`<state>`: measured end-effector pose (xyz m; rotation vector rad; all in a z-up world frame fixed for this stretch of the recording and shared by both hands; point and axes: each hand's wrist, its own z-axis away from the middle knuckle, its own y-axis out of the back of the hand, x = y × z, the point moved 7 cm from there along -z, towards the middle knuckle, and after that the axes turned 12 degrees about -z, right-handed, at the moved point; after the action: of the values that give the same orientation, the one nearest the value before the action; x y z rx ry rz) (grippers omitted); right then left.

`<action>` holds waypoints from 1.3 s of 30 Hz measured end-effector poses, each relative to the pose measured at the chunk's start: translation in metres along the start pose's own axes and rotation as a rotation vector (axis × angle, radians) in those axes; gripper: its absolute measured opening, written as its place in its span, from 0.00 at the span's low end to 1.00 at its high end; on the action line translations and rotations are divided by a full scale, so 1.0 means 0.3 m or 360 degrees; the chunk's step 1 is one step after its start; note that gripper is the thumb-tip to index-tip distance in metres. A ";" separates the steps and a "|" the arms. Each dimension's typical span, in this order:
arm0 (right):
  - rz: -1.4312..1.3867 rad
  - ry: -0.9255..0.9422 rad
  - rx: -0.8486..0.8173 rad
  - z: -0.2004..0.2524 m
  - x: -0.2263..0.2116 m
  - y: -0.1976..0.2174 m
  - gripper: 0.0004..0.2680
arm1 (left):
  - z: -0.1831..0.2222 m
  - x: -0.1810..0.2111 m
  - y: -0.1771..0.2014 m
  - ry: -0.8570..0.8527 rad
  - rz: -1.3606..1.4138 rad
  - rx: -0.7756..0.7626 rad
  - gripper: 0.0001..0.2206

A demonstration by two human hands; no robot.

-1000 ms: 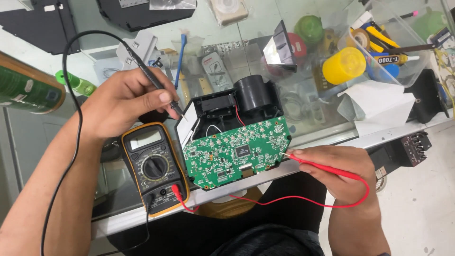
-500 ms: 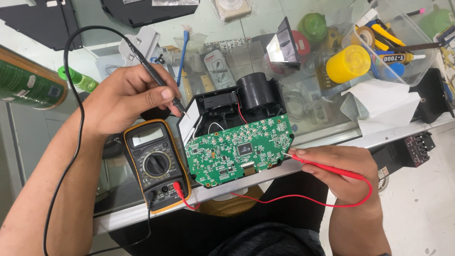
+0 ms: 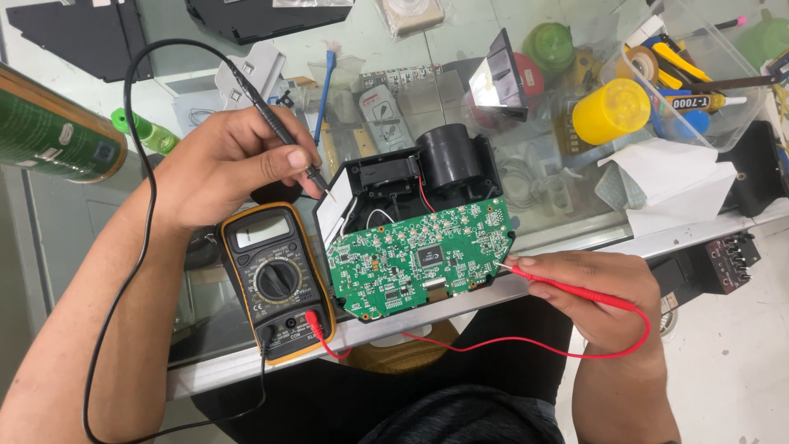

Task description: Testing electronic components on a circuit board using a digital multimeter to diagnose faults.

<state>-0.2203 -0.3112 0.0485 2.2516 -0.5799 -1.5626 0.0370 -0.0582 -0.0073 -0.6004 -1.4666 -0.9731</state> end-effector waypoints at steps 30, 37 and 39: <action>-0.0420 -0.0814 -0.0007 0.407 0.616 0.075 0.15 | 0.025 0.117 -0.015 -0.0478 -0.0085 -0.0151 0.09; -0.0405 -0.0793 0.0045 0.403 0.617 0.077 0.14 | 0.018 0.109 -0.017 -0.0449 -0.0073 -0.0155 0.10; -0.0458 -0.0783 0.0052 0.399 0.622 0.081 0.14 | 0.017 0.108 -0.015 -0.0446 -0.0070 -0.0160 0.10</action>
<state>-0.2780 -0.4323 -0.1296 2.0392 -0.4130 -2.2942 0.0256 -0.0621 0.0236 -0.8059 -1.6901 -1.0326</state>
